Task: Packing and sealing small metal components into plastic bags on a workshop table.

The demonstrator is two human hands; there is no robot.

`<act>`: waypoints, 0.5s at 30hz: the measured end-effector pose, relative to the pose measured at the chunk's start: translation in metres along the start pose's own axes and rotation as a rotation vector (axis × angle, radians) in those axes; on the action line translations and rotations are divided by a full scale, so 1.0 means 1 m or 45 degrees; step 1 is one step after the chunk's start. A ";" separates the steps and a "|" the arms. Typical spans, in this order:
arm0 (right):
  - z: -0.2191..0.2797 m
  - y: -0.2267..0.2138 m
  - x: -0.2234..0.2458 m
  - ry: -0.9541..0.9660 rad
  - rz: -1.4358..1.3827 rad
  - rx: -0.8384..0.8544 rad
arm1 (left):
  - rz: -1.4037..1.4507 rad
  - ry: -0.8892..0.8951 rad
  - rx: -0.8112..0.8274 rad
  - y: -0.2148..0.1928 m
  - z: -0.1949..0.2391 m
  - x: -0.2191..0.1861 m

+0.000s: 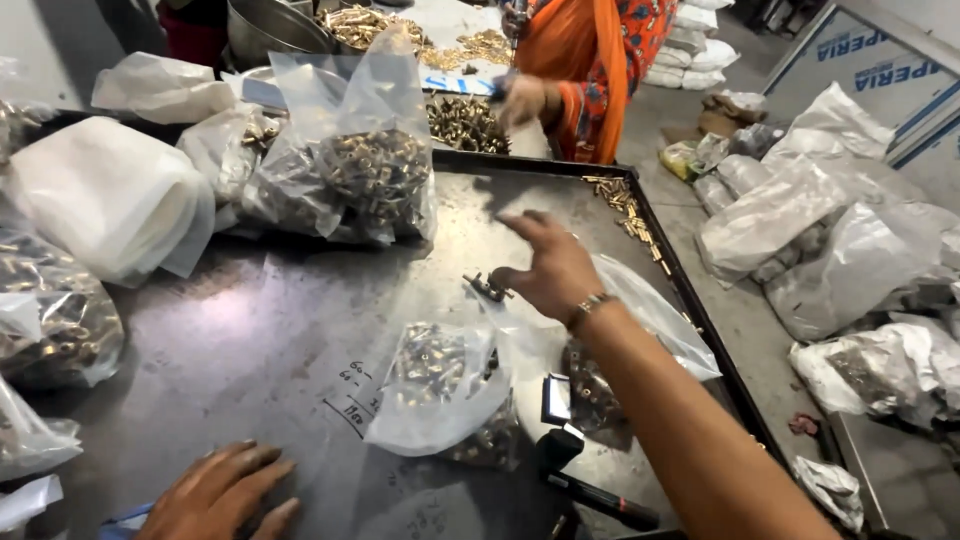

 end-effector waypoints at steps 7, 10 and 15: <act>0.022 0.120 -0.076 0.032 0.396 0.260 | -0.071 0.166 -0.154 0.052 0.055 0.067; 0.040 0.110 -0.089 0.151 0.281 0.105 | -0.237 0.203 0.237 0.144 0.076 0.171; 0.077 0.002 -0.013 0.598 -0.833 -0.396 | -0.048 -0.256 0.354 0.135 0.079 0.271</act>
Point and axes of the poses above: each hand's wrist, its own z-axis away from the middle knuckle, its own y-axis out of the palm, x = y × z, the point moved 9 cm from there along -z, towards the middle knuckle, and after that the axes turned 12 degrees about -x, right-handed, at the moved point
